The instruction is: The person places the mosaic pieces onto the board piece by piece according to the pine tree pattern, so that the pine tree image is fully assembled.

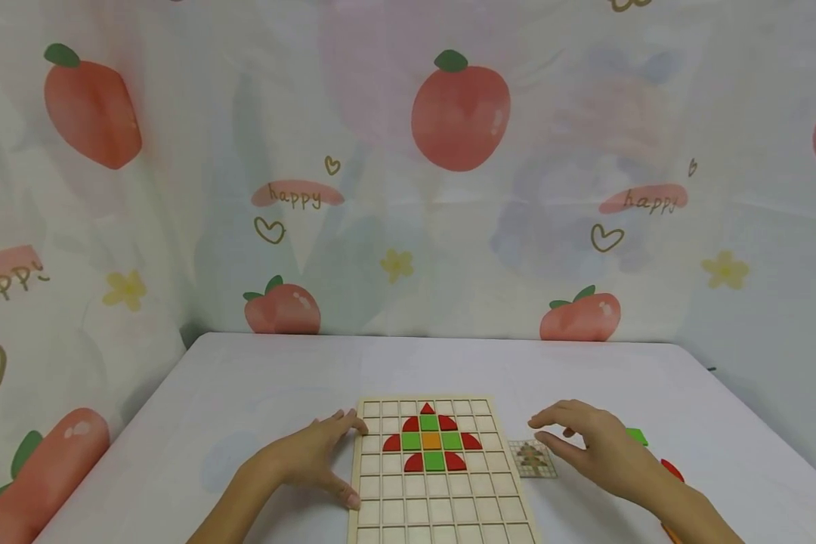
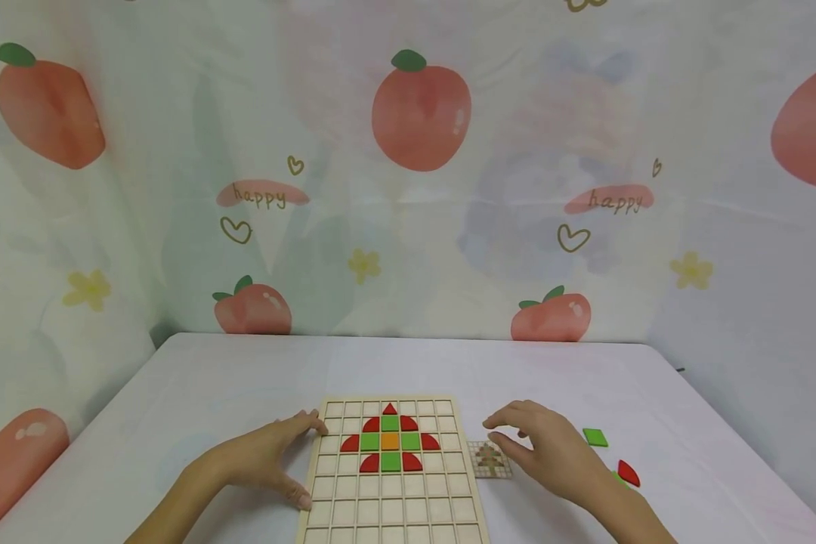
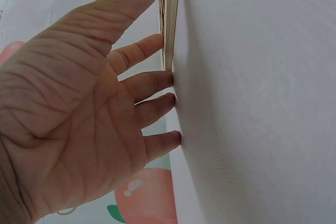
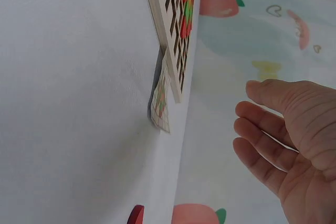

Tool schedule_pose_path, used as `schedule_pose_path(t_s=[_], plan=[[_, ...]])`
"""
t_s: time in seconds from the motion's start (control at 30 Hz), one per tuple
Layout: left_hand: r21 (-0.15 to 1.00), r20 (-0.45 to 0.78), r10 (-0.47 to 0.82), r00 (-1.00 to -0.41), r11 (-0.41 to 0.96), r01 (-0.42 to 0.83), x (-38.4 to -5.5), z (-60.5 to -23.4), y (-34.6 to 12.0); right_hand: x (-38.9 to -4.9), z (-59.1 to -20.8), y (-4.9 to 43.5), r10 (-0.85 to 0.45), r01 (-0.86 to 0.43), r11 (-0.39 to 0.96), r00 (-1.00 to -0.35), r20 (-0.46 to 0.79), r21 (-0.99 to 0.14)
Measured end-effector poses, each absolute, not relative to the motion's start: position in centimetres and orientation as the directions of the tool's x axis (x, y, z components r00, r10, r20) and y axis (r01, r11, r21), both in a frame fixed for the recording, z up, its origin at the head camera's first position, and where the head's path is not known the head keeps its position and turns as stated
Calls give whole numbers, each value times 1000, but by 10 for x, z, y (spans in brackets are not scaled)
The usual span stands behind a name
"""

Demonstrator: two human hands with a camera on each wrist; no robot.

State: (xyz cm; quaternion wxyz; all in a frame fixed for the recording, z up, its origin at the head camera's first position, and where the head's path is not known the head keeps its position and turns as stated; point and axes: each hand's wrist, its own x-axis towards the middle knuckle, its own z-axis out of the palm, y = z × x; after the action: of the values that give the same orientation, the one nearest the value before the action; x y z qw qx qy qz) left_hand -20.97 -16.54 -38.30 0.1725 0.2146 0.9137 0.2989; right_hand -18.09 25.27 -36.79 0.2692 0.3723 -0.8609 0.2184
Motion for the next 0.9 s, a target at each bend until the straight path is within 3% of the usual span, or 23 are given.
schedule_pose_path(t_s=[0.23,0.63,0.9], plan=[[617,-191,487,-852,735,281,-209,-384,-166,-175,-369,275,-483,-719,667,-616,622,-195],[616,-185,489,-853,734,287,-210,-385,-166,-163,-363,311,-332,-505,738,-849,410,-448],[630,-181,502,-845,720,292,-208,-382,-165,-163,-366,337,-383,-496,724,-867,318,-480]])
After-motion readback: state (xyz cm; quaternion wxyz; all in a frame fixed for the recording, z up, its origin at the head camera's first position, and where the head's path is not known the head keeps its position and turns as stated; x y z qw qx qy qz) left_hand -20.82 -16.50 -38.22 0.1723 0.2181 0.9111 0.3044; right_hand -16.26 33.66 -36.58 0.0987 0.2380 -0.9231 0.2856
